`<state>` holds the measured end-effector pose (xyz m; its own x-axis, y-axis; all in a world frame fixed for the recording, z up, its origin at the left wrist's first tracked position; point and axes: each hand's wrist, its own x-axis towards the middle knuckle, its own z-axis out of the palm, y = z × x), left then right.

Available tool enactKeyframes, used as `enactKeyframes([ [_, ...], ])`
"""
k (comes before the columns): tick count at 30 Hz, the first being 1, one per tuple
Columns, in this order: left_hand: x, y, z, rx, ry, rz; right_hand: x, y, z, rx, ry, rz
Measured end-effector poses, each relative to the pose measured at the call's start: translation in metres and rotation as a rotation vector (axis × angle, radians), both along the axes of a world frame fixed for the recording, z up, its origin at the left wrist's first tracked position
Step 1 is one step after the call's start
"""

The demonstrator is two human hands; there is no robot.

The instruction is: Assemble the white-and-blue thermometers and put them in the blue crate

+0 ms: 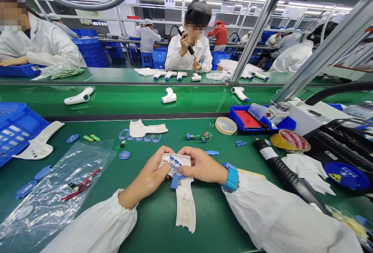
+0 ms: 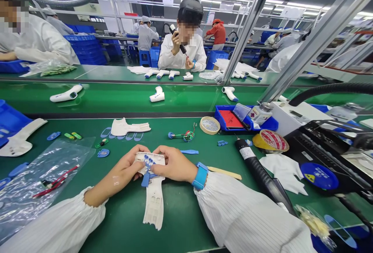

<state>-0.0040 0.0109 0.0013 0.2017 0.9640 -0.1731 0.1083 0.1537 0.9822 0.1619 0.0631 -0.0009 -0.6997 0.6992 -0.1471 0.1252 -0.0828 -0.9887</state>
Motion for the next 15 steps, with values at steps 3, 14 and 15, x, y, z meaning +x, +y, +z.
enactKeyframes([
  [3,-0.0020,-0.0006,-0.0017,-0.003,0.017,-0.020,0.0008,-0.0012,-0.0002,0.028,-0.029,0.031],
  [14,-0.0028,-0.0046,0.0039,-0.071,0.017,-0.095,0.0008,-0.0069,0.0095,0.305,-0.227,-0.003],
  [15,-0.0026,-0.0044,0.0050,-0.074,0.025,-0.096,0.0007,-0.0069,0.0092,0.302,-0.226,-0.008],
])
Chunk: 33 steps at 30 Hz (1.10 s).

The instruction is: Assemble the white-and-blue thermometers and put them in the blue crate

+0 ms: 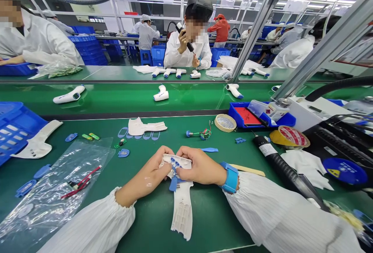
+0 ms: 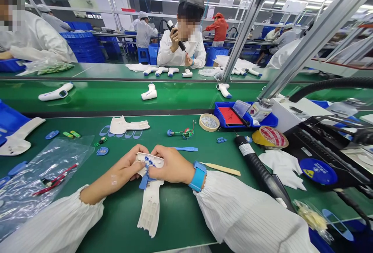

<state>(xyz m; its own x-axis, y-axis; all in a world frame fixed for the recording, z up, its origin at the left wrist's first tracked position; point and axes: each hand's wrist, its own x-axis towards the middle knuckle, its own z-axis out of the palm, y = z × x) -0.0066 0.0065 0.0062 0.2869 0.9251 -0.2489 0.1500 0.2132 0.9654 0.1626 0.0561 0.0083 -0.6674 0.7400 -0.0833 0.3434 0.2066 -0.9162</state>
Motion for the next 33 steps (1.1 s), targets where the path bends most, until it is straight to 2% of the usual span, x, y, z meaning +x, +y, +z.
enactKeyframes([
  [9,-0.001,0.002,0.001,0.006,0.002,-0.044,0.005,0.007,-0.008,-0.130,0.103,0.119],
  [16,-0.002,0.000,-0.002,-0.004,-0.031,-0.030,0.005,0.006,-0.013,-0.202,0.127,0.122],
  [20,-0.001,0.003,-0.004,-0.039,-0.042,0.042,0.005,0.008,-0.012,-0.228,0.142,0.122],
  [23,0.001,0.004,-0.003,-0.043,-0.153,0.118,0.003,0.009,-0.012,-0.251,0.222,0.070],
  [26,0.004,0.003,0.001,-0.047,-0.301,0.076,0.001,0.008,-0.013,-0.214,0.353,-0.098],
  [28,0.005,0.002,0.002,-0.090,-0.306,0.020,0.000,0.007,-0.014,-0.196,0.379,-0.154],
  [31,0.002,0.001,0.001,-0.147,-0.235,-0.004,0.003,0.009,-0.010,-0.131,0.257,-0.119],
  [33,-0.002,0.002,0.001,-0.161,-0.195,-0.005,0.011,0.016,-0.003,0.054,0.147,-0.171],
])
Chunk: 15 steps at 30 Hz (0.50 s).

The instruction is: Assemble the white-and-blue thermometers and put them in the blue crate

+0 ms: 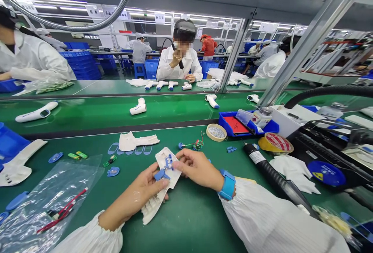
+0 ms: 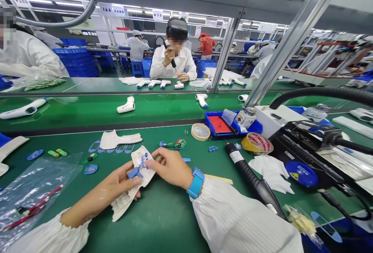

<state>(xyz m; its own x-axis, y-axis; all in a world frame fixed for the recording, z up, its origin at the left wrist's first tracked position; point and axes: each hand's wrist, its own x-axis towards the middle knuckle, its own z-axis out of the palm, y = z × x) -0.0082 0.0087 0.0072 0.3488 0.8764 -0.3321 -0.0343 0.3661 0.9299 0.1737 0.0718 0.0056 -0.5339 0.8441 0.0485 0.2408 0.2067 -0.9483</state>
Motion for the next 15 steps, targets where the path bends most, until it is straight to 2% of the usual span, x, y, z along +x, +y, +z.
enactKeyframes([
  [3,-0.004,0.001,0.004,-0.009,0.086,-0.069,0.019,0.020,0.011,0.295,-0.115,-0.229],
  [6,-0.005,-0.001,0.008,0.075,0.261,-0.142,0.042,0.043,0.014,0.374,-0.175,-0.334],
  [11,-0.009,-0.007,0.001,0.222,0.621,-0.087,0.069,0.062,0.012,0.334,-0.255,-0.263],
  [15,-0.013,-0.006,-0.006,0.315,0.697,-0.047,0.070,0.055,0.013,0.272,-0.256,-0.141],
])
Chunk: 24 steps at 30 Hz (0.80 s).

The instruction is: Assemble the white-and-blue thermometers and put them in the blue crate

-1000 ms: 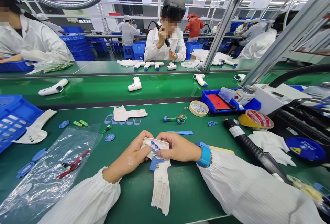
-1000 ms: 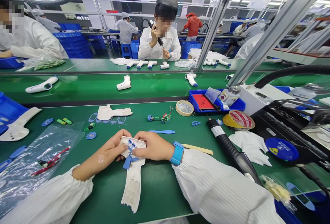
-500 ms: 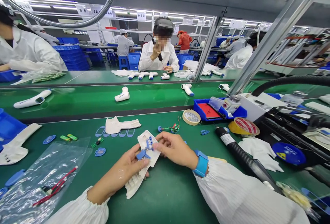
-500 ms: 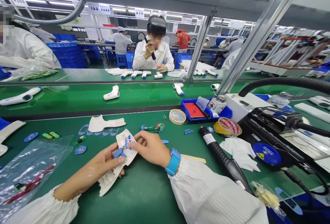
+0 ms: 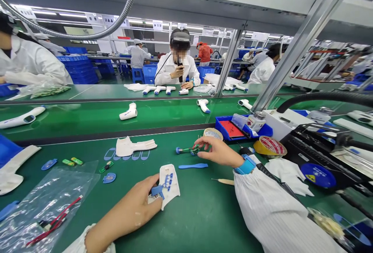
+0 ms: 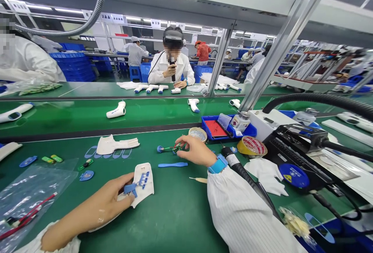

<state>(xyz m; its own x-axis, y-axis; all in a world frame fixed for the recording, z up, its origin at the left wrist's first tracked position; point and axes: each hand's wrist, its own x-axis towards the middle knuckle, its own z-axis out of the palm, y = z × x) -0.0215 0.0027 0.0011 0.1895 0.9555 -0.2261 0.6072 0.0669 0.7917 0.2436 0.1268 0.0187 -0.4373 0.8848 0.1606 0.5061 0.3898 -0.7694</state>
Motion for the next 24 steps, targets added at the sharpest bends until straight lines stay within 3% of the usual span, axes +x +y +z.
enactKeyframes([
  [6,-0.002,0.004,0.000,0.074,0.070,-0.059,-0.017,-0.004,-0.008,-0.096,0.171,-0.062],
  [11,0.003,0.012,0.009,0.215,0.029,0.037,-0.019,0.000,-0.010,-0.283,0.440,-0.090],
  [17,0.031,0.045,0.029,0.242,-0.060,-0.002,-0.024,-0.009,-0.001,-0.457,0.669,-0.050],
  [24,0.067,0.074,0.027,0.209,-0.232,-0.117,-0.032,-0.018,0.001,-0.547,0.801,-0.019],
])
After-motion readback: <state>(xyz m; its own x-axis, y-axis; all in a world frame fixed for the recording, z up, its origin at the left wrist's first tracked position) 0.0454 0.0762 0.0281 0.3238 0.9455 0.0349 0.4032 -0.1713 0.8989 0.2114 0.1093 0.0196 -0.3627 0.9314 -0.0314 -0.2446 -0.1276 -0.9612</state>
